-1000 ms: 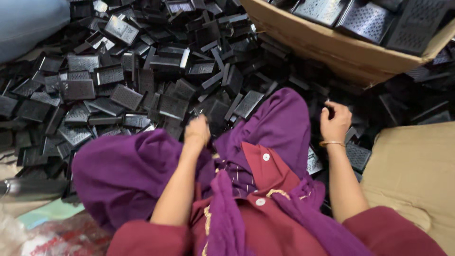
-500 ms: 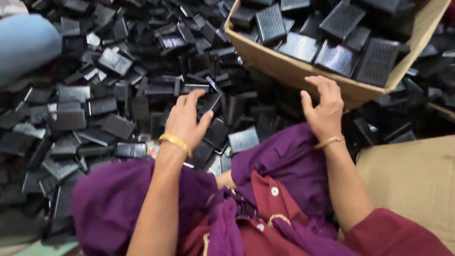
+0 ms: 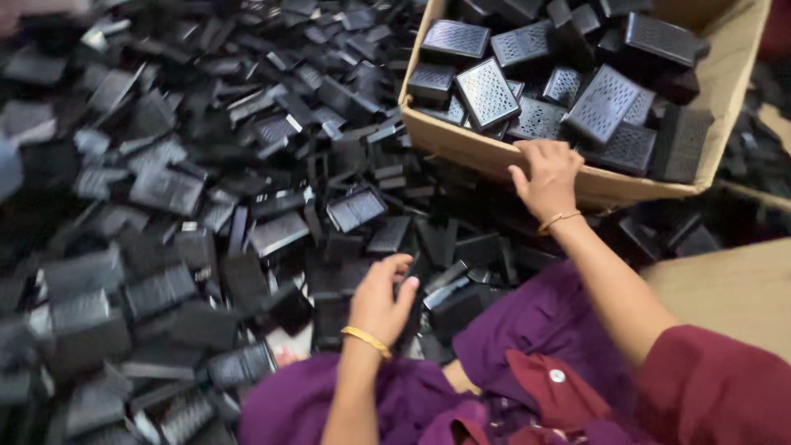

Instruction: The person sits on the floor among a large pile of black plastic boxes and sorts them, stacking several at a time and placing the stacks into cardboard cartons, arranging the boxes neatly inside the cartons.

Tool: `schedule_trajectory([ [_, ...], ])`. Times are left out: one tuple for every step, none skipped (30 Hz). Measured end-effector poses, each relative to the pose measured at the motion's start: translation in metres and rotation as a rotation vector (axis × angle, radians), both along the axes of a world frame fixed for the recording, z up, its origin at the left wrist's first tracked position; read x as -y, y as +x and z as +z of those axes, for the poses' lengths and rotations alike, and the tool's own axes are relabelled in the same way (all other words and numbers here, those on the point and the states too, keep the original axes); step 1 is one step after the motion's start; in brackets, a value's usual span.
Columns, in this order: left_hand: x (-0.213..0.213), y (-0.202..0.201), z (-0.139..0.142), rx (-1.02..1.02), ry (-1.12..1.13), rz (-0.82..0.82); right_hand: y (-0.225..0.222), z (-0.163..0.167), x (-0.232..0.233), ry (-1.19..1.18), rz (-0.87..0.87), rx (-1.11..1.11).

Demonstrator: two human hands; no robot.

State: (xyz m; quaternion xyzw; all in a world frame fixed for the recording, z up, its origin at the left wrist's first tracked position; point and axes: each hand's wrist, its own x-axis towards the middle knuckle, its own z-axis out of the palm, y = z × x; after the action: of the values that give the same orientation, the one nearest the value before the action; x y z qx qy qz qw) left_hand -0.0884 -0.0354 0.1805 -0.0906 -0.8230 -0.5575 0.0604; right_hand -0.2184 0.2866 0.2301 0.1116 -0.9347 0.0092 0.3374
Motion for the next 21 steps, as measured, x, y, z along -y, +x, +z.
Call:
schedule_trajectory([
  [-0.004, -0.014, -0.009, 0.015, 0.036, -0.053, -0.005, -0.003, 0.004, -0.063, 0.010, -0.033],
  [-0.006, -0.021, -0.019, 0.041, 0.056, -0.080, -0.010, -0.009, 0.009, -0.123, 0.018, -0.052],
  [-0.010, -0.028, -0.026, 0.067, 0.078, -0.105, -0.013, -0.012, 0.010, -0.179, 0.027, -0.075],
  [-0.011, -0.044, -0.029, 0.077, 0.083, -0.129, -0.019, -0.016, 0.011, -0.212, 0.028, -0.086],
  [-0.019, -0.054, -0.037, 0.133, 0.180, -0.197, -0.020, -0.019, 0.010, -0.218, 0.025, -0.079],
  [-0.032, -0.060, -0.040, 0.187, 0.262, -0.265, -0.022, -0.021, 0.007, -0.238, 0.022, -0.081],
  [-0.043, -0.055, -0.044, 0.261, 0.354, -0.330, -0.019, -0.023, 0.005, -0.209, 0.008, -0.065],
  [-0.049, -0.055, -0.047, 0.285, 0.336, -0.363, -0.018, -0.022, 0.001, -0.190, 0.001, -0.053],
  [-0.052, -0.056, -0.050, 0.305, 0.315, -0.386, -0.015, -0.022, -0.002, -0.175, 0.005, -0.042],
  [-0.056, -0.054, -0.051, 0.324, 0.299, -0.401, -0.014, -0.020, -0.005, -0.169, -0.016, -0.033],
  [-0.061, -0.049, -0.052, 0.306, 0.306, -0.393, -0.011, -0.019, -0.007, -0.165, -0.030, -0.017],
  [-0.063, -0.049, -0.051, 0.287, 0.302, -0.380, -0.011, -0.016, -0.009, -0.172, -0.040, -0.004],
  [-0.065, -0.045, -0.051, 0.275, 0.299, -0.365, -0.011, -0.015, -0.012, -0.141, -0.059, 0.022],
  [-0.067, -0.042, -0.049, 0.268, 0.298, -0.365, -0.013, -0.013, -0.015, -0.106, -0.074, 0.047],
  [-0.067, -0.042, -0.047, 0.250, 0.298, -0.362, -0.017, -0.011, -0.018, -0.069, -0.083, 0.061],
  [-0.070, -0.042, -0.046, 0.228, 0.304, -0.354, -0.021, -0.011, -0.022, -0.026, -0.105, 0.093],
  [-0.069, -0.042, -0.044, 0.200, 0.280, -0.338, -0.025, -0.010, -0.025, 0.018, -0.123, 0.127],
  [-0.071, -0.042, -0.044, 0.175, 0.258, -0.319, -0.028, -0.010, -0.029, 0.064, -0.138, 0.162],
  [-0.070, -0.042, -0.044, 0.148, 0.232, -0.297, -0.030, -0.010, -0.029, 0.058, -0.121, 0.169],
  [-0.070, -0.040, -0.046, 0.157, 0.190, -0.260, -0.030, -0.007, -0.031, 0.047, -0.105, 0.180],
  [-0.068, -0.039, -0.048, 0.159, 0.141, -0.231, -0.027, -0.003, -0.031, 0.028, -0.097, 0.184],
])
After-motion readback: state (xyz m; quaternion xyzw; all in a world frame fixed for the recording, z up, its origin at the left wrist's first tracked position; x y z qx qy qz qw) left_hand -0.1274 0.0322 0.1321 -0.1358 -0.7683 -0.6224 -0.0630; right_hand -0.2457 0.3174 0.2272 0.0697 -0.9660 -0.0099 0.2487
